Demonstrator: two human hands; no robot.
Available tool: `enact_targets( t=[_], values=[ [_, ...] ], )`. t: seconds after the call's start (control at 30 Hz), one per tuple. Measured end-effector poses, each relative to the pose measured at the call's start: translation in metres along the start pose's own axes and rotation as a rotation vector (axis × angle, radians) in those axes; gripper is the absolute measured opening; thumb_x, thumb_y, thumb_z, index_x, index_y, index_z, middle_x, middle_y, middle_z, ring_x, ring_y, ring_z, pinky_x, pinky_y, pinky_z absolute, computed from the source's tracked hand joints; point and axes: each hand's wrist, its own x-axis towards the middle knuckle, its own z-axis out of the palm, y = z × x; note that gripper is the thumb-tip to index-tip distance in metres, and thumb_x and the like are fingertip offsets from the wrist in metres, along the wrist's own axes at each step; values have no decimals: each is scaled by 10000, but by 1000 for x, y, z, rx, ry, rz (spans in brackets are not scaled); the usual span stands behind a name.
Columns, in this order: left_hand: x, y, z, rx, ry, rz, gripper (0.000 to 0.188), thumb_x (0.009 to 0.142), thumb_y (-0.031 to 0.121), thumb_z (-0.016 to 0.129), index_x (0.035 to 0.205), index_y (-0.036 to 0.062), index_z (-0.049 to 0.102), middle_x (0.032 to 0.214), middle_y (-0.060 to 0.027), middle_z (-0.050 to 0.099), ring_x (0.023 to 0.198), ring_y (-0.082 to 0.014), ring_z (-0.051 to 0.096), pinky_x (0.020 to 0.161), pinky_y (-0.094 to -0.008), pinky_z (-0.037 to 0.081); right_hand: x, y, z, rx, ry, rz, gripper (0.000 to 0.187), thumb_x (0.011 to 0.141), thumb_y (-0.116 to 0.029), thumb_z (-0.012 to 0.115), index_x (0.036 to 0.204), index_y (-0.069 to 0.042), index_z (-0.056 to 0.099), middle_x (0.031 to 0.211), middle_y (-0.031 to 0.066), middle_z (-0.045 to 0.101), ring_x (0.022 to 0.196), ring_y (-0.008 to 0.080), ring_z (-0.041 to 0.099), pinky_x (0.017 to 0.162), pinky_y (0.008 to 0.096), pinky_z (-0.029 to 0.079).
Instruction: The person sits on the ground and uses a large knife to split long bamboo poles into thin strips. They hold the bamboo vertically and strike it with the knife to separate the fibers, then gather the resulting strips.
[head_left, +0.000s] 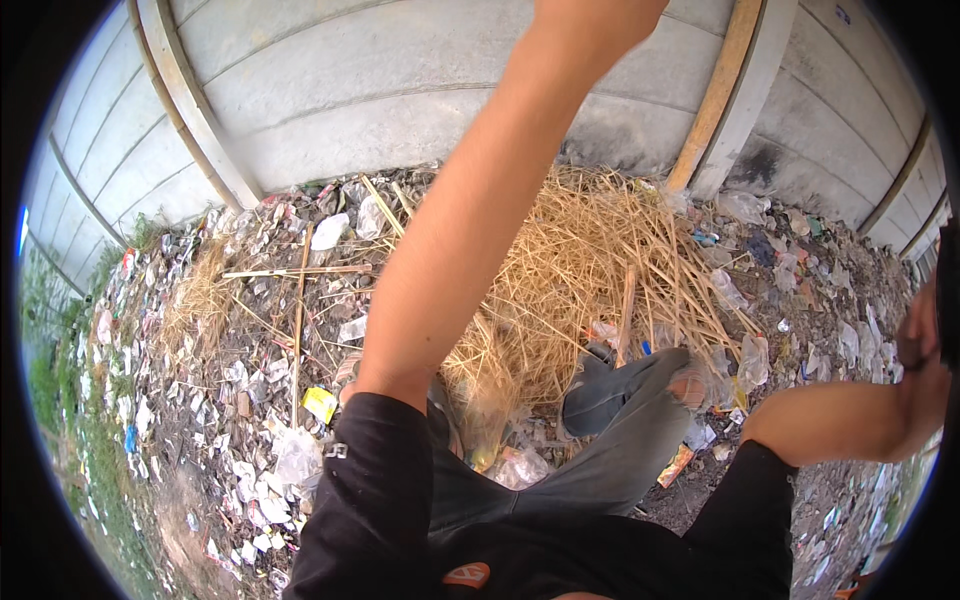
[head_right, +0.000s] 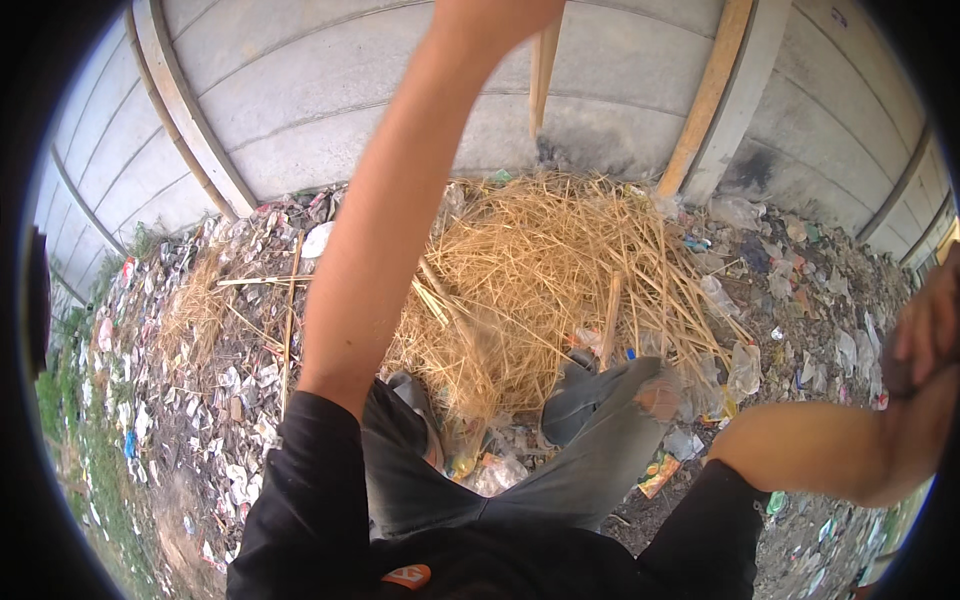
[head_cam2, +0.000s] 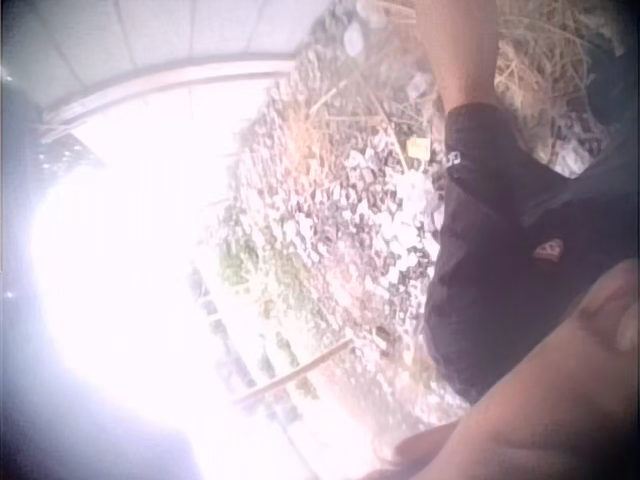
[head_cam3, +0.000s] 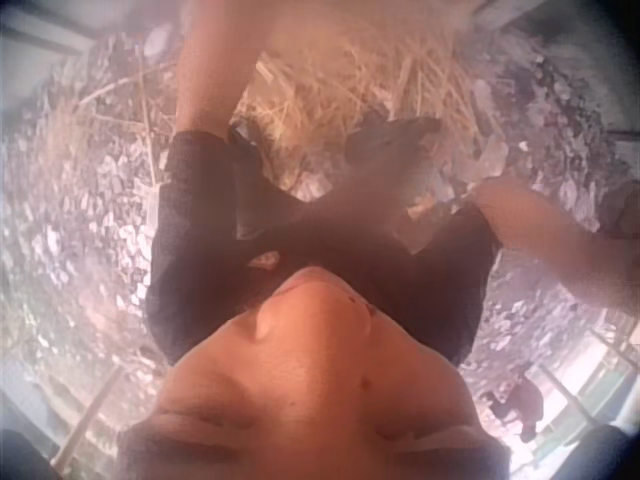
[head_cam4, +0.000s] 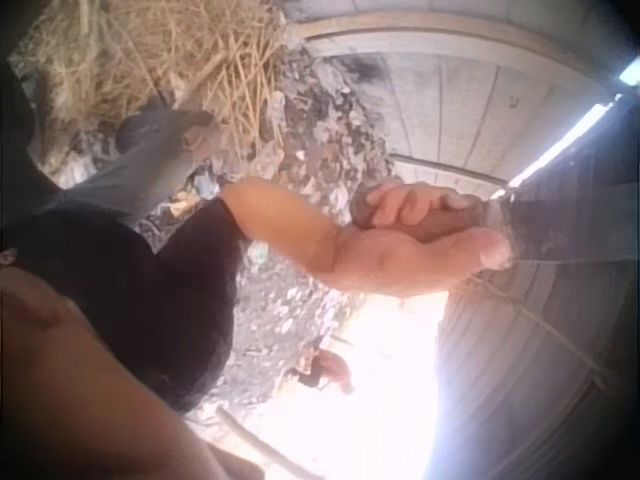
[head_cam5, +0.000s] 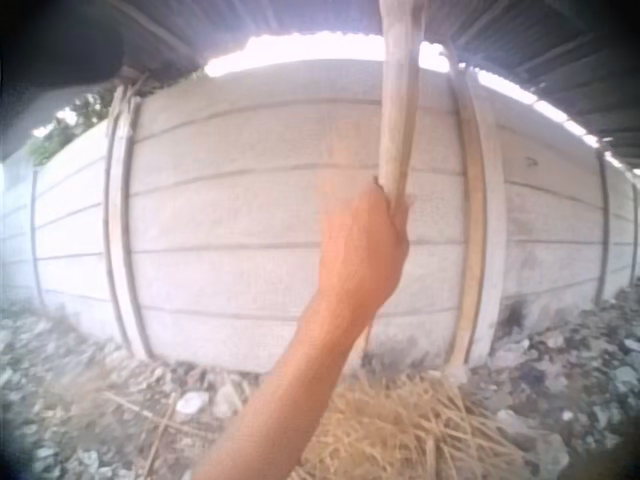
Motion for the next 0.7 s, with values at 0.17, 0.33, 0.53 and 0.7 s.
enact_targets(
  t=[0.17,0.33,0.53,0.7],
  values=[
    [-471,-169,3,179,-1401,-994,623,924,432,704,1330,-1,515,1085,-244,626,936,-321,664,783,-432,556,-151,114,113,-172,-580,472,559,954,-463,625,1186,44,664,1119,277,702,1074,465,654,924,537,494],
    [-480,-134,-54,-111,-912,-1307,1108,740,479,877,1574,51,287,1554,-235,412,1395,-364,471,1151,-487,416,-128,155,111,-258,-641,440,380,1006,-351,650,930,15,583,699,186,589,647,318,577,654,403,478],
    [-283,-121,-31,-374,-299,-887,832,976,461,660,1518,-75,327,1463,-300,480,1355,-354,517,1008,-432,537,-138,130,137,-116,-580,337,393,994,-360,665,913,14,572,628,158,575,532,315,563,533,414,443],
    [-208,-118,-25,-636,-183,-542,666,1052,443,529,1466,-67,424,1397,-266,554,1292,-337,569,1018,-434,528,-149,109,150,-150,-592,330,343,977,-322,686,932,4,587,649,200,626,587,353,677,510,418,486]
  ],
)
